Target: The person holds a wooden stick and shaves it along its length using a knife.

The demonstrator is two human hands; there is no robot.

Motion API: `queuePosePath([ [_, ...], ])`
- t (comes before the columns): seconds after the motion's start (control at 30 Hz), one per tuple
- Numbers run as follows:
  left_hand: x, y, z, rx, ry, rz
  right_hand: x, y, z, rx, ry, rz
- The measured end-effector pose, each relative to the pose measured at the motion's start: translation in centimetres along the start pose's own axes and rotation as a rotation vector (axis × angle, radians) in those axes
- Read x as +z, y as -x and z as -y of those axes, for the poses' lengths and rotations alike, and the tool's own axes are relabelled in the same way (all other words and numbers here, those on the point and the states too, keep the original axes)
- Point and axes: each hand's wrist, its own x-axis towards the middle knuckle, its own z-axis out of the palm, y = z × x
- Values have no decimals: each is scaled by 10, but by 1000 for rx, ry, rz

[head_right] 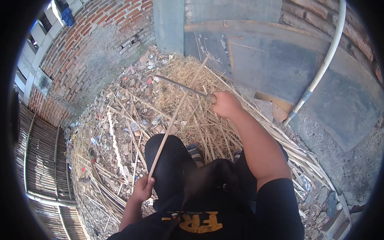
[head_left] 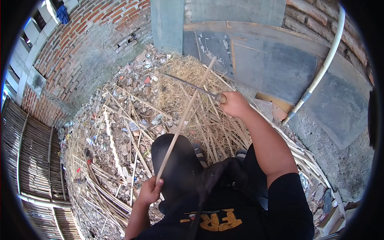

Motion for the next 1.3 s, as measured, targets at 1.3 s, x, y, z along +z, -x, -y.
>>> queuePosePath([
  [1.3, 7, 0, 0, 106, -125, -129, 2, 0, 11, -38, 46, 64],
])
